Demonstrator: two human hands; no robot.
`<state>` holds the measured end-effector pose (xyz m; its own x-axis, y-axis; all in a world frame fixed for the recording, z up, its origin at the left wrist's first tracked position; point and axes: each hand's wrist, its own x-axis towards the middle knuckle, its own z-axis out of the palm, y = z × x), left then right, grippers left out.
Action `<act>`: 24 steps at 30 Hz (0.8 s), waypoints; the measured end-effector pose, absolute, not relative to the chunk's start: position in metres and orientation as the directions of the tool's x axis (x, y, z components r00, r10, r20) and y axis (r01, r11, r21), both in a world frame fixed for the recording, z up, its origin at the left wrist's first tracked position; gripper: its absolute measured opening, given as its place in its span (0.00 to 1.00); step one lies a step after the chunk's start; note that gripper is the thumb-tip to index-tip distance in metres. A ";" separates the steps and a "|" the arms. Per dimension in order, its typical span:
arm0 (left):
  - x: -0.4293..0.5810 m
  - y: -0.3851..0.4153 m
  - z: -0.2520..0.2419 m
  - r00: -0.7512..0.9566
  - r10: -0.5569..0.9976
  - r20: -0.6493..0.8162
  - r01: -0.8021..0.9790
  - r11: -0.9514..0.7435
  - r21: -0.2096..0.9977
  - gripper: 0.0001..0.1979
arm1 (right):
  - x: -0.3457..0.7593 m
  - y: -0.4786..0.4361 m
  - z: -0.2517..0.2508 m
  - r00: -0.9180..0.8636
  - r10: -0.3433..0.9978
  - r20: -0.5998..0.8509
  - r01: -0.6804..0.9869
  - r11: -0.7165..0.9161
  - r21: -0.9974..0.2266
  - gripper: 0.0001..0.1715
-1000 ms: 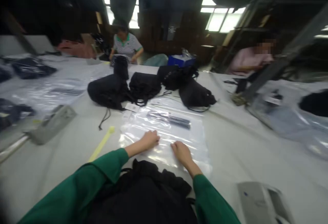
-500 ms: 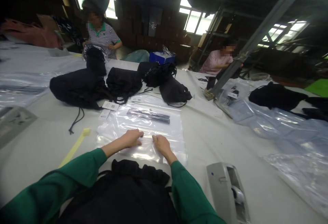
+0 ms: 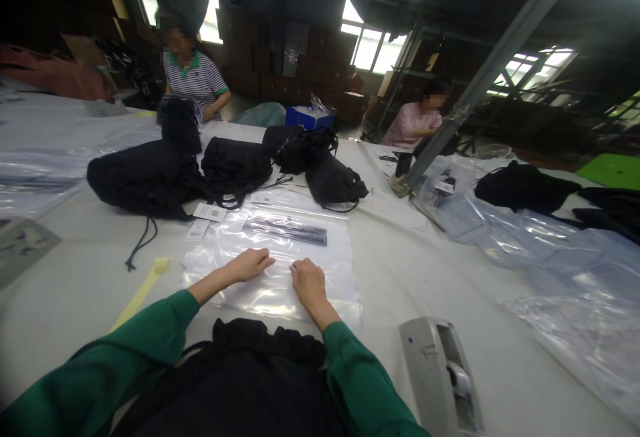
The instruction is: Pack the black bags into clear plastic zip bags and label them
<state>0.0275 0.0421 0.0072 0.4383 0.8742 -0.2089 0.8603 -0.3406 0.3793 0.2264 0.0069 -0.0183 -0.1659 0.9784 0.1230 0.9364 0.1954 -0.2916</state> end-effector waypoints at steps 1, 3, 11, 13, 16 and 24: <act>0.030 0.039 0.008 0.443 0.876 -0.193 0.855 -0.348 0.385 0.25 | 0.225 0.008 -0.018 -0.168 0.977 0.132 0.940 0.199 -0.277 0.14; 0.035 0.033 0.008 0.434 0.888 -0.151 0.856 -0.354 0.378 0.32 | 0.223 0.011 -0.018 -0.189 0.970 0.150 0.941 0.223 -0.256 0.15; -0.015 0.041 -0.007 0.157 0.982 -0.107 0.913 -0.102 0.395 0.13 | 0.285 0.007 -0.008 -0.108 0.976 0.188 0.927 0.167 -0.336 0.11; -0.048 0.042 -0.010 0.054 0.993 -0.102 0.883 0.000 0.469 0.11 | 0.319 -0.002 -0.005 0.011 0.980 0.196 0.909 0.072 -0.411 0.14; -0.084 0.042 -0.014 -0.081 0.991 -0.108 0.762 0.132 0.634 0.08 | 0.358 -0.016 -0.005 0.193 0.963 0.186 0.824 -0.056 -0.564 0.09; -0.108 0.050 -0.014 -0.120 0.960 -0.252 0.108 0.265 0.958 0.03 | 0.360 -0.024 -0.016 0.319 0.925 -0.207 0.209 -0.282 -0.937 0.10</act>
